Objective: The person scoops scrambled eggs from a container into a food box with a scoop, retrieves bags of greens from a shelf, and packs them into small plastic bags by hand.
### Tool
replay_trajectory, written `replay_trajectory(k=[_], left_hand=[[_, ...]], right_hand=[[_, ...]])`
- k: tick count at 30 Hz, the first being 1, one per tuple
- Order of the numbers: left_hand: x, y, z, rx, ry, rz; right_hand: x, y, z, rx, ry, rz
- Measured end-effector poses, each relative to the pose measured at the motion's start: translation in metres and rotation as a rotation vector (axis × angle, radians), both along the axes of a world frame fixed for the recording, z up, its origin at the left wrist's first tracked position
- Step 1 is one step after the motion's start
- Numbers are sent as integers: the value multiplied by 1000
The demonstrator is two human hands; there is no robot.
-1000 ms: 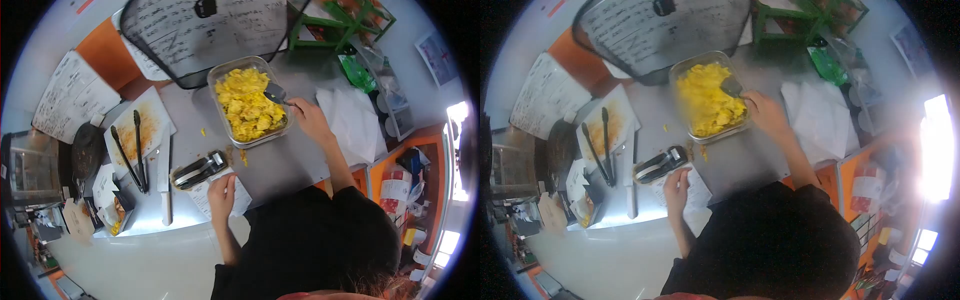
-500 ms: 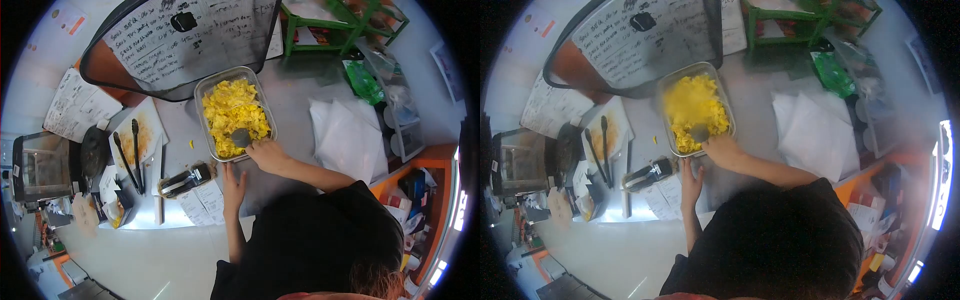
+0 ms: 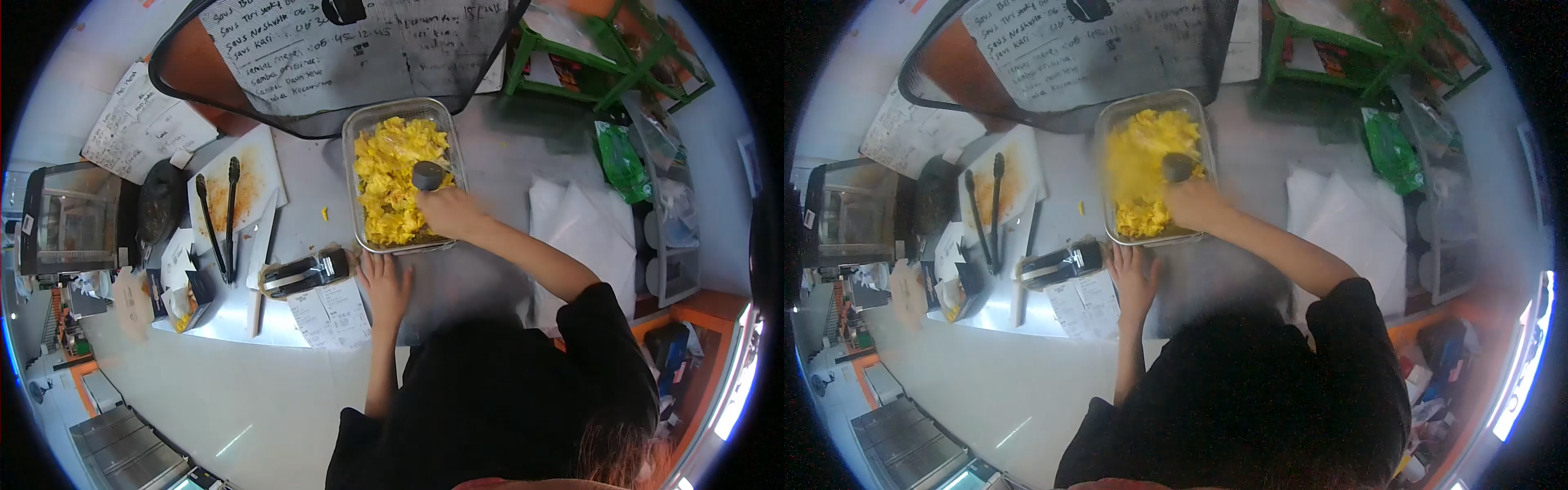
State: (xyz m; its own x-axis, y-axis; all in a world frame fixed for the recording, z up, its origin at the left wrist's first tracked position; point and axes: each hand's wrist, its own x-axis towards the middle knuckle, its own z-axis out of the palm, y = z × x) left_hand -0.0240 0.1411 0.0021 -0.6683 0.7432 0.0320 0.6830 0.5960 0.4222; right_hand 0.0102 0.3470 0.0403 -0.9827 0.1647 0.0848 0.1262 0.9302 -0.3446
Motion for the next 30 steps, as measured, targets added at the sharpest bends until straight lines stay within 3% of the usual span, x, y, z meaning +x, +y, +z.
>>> replay_trajectory(k=[4, 7, 13, 19, 22, 25, 28, 30], left_hand=[[1, 0, 0, 12, 27, -21], [6, 0, -4, 26, 58, 3], [5, 1, -1, -2, 37, 20], [1, -6, -4, -40, 19, -19], [2, -7, -4, -11, -8, -13], [4, -6, -8, -12, 0, -6], [5, -6, -5, -8, 14, -3], [3, -7, -8, -7, 34, -11]], right_hand=[[-3, -19, -20, 65, 120, 237], [14, -35, 0, -4, 0, 273], [9, 14, 18, 81, 204, -95], [-8, 15, -38, 139, 211, 107], [-4, 6, -38, 153, 221, 164], [6, 3, -25, -369, 281, 66], [4, 30, -47, -1099, 101, -301], [4, 42, -37, -1404, 192, -443]])
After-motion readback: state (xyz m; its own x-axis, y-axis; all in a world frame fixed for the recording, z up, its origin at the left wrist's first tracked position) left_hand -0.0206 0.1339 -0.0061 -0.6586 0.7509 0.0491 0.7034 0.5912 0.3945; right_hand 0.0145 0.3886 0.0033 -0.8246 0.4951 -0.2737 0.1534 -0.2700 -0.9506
